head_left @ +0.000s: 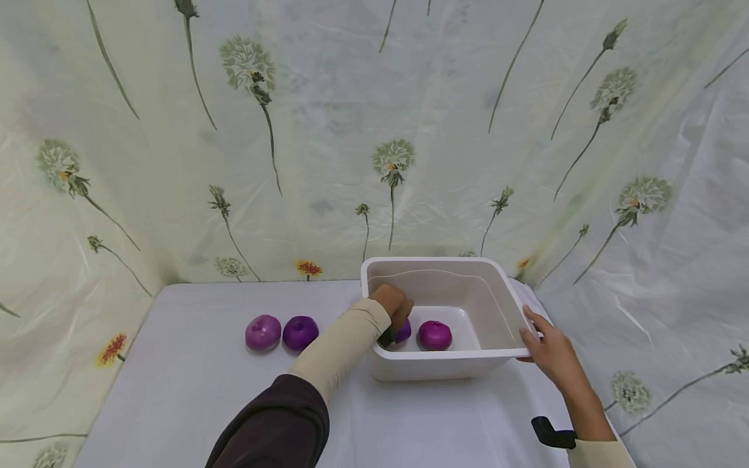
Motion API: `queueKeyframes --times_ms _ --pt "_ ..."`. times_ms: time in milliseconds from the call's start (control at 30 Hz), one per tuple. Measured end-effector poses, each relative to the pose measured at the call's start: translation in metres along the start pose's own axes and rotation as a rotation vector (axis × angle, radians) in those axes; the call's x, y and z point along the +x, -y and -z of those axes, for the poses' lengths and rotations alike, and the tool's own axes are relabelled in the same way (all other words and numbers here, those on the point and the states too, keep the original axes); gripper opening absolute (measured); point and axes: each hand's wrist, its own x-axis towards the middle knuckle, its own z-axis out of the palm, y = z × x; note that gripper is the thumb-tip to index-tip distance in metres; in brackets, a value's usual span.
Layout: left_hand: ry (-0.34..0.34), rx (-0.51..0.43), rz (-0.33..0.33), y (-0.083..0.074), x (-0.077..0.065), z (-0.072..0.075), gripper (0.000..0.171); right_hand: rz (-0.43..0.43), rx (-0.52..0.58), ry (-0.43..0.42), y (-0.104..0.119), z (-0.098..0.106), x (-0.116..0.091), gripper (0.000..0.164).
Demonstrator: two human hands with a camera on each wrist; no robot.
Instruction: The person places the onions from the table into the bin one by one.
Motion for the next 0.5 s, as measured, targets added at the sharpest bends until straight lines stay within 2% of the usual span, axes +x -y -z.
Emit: queueKeyframes --times_ms 200,333,433,500 --pt "-0.007 -0.006 -0.001 0.001 0.000 -0.001 0.035 0.005 0.006 0.004 0.001 0.000 0.001 0.059" --pt "0.026 -0.022 -0.012 0.002 0.003 0.000 0.042 -0.006 0.005 0.011 0.001 0.000 0.001 0.059" --pt "0.084 -0.089 -0.022 0.003 0.008 0.004 0.055 -0.012 0.006 0.015 0.000 0.000 0.002 0.060" --pt "0.090 -0.151 -0.040 0.003 0.013 0.007 0.062 -0.013 0.004 0.015 -0.002 0.001 0.001 0.060"
